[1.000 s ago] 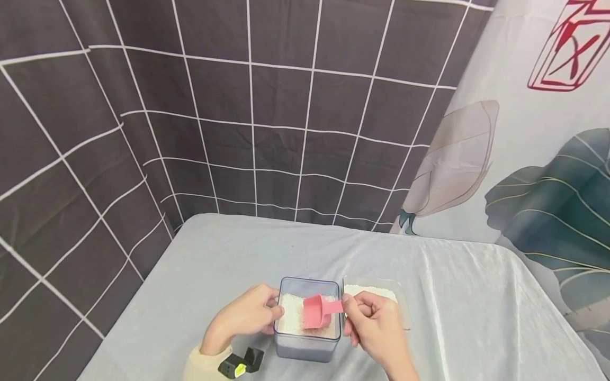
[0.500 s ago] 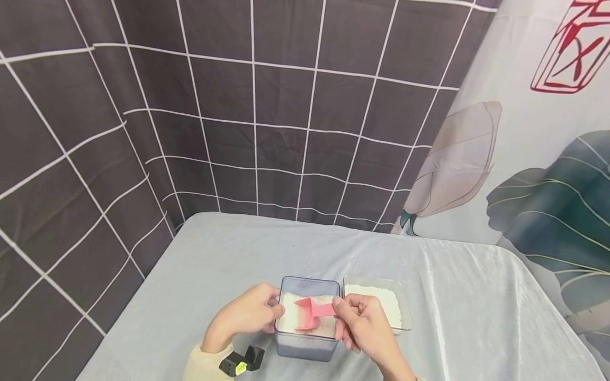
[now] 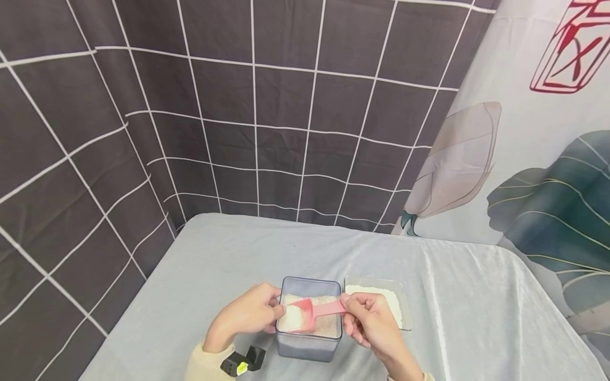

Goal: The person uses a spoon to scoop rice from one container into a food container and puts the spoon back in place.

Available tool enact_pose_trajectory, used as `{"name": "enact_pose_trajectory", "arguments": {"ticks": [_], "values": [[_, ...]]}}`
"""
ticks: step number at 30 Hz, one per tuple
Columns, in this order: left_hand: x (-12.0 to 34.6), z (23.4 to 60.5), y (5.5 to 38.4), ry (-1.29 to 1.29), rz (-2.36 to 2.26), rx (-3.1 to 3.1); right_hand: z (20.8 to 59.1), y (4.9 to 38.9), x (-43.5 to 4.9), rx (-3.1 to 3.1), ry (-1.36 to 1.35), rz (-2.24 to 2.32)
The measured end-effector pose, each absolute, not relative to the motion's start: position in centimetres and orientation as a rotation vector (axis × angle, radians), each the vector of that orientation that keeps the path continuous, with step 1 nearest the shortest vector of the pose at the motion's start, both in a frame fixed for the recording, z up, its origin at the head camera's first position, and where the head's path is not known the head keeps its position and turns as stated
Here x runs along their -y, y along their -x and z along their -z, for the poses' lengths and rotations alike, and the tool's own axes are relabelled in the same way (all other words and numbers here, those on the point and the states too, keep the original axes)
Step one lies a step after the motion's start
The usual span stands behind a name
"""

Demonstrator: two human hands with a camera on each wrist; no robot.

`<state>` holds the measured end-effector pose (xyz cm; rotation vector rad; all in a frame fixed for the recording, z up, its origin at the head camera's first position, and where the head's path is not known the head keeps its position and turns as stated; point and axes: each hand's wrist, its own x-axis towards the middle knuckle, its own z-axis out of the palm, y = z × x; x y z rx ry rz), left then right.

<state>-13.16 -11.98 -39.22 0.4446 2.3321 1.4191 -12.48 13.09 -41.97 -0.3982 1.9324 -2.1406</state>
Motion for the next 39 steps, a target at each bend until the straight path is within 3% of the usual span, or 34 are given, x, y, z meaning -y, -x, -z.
{"name": "enact_pose_trajectory", "arguments": {"ticks": [7,39], "values": [[11.9,39.3,13.3,-0.449,-1.425,-2.318,42.0,13.0,-14.7,-1.866,0.279,2.181],[12.2,39.3,13.1,-0.417,-1.419,-2.336,41.7,13.5,-17.5,-1.723,0.437,2.260]]}}
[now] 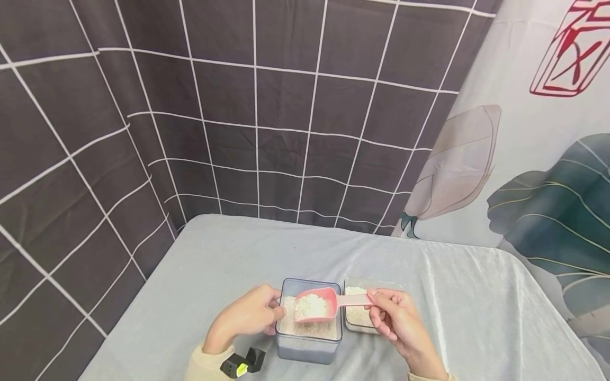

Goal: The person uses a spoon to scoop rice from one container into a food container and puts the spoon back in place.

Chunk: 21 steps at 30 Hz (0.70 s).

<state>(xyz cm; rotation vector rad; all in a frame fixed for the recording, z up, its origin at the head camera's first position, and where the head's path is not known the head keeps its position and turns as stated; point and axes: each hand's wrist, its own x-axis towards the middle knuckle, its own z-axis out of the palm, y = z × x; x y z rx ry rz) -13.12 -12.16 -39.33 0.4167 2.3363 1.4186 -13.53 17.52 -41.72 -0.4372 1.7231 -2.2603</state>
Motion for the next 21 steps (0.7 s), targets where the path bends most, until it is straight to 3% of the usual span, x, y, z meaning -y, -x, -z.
{"name": "enact_pose_trajectory", "arguments": {"ticks": [21], "values": [[12.1,39.1,13.2,-0.452,-1.420,-2.311,40.3,13.1,-21.0,-1.502,0.526,2.424]]}}
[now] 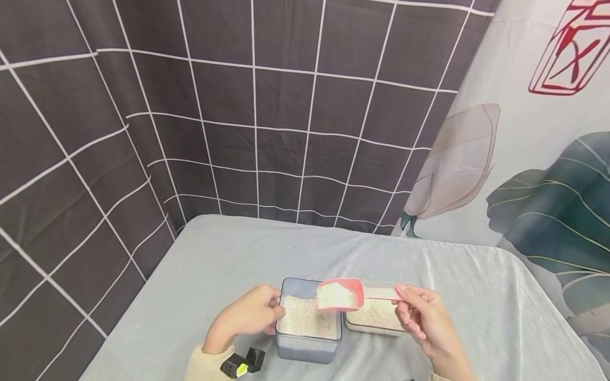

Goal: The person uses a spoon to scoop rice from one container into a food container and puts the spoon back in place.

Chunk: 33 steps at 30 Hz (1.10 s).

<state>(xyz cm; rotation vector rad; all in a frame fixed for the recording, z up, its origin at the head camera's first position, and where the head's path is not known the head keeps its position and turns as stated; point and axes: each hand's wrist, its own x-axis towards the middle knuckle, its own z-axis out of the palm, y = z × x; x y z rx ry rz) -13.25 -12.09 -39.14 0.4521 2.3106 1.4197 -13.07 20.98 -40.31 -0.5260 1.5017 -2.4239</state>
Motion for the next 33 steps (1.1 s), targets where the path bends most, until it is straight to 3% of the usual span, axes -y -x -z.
{"name": "enact_pose_trajectory", "arguments": {"ticks": [16,28,33], "values": [[11.9,39.1,13.3,-0.434,-1.394,-2.339,41.2,12.9,-26.3,-1.753,0.272,2.496],[12.1,39.0,13.1,-0.428,-1.388,-2.346,40.9,12.7,-25.7,-2.276,-0.115,2.125],[12.1,39.0,13.1,-0.427,-1.390,-2.346,40.5,12.6,-25.3,-2.471,-0.156,1.952]]}}
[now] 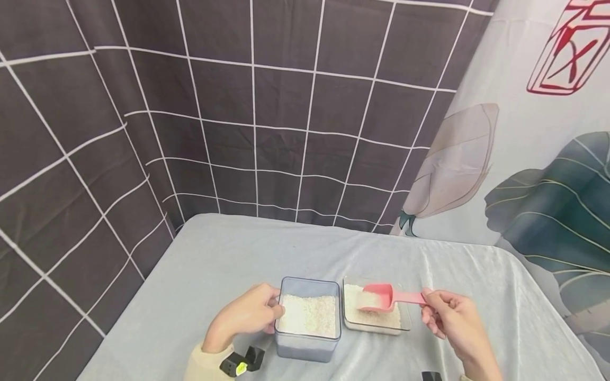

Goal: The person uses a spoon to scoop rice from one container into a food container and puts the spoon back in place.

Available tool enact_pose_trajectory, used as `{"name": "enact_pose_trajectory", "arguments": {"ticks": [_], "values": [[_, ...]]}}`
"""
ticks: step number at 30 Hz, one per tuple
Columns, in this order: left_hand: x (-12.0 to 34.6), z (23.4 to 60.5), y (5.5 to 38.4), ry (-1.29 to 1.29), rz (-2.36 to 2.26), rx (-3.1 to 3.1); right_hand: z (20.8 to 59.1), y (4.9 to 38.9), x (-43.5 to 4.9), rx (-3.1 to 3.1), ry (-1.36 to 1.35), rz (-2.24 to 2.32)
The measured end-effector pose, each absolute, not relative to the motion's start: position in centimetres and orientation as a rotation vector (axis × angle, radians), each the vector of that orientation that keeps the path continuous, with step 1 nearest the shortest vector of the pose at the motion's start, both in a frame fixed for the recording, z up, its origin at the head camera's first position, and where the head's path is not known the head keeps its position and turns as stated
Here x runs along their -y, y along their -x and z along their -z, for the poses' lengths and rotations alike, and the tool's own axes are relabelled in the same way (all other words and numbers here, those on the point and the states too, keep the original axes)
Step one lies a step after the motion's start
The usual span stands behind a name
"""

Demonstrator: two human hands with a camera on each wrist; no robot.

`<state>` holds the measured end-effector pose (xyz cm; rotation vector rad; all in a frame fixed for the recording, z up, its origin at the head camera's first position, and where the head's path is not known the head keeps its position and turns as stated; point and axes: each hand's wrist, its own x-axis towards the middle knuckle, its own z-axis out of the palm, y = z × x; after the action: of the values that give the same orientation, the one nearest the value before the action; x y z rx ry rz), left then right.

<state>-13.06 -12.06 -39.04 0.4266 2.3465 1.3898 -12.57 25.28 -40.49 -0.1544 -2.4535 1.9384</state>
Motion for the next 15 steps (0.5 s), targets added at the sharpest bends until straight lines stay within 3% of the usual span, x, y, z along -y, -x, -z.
{"name": "enact_pose_trajectory", "arguments": {"ticks": [15], "values": [[12.1,39.1,13.1,-0.425,-1.386,-2.347,38.7,11.5,-25.0,2.421,0.099,-1.804]]}}
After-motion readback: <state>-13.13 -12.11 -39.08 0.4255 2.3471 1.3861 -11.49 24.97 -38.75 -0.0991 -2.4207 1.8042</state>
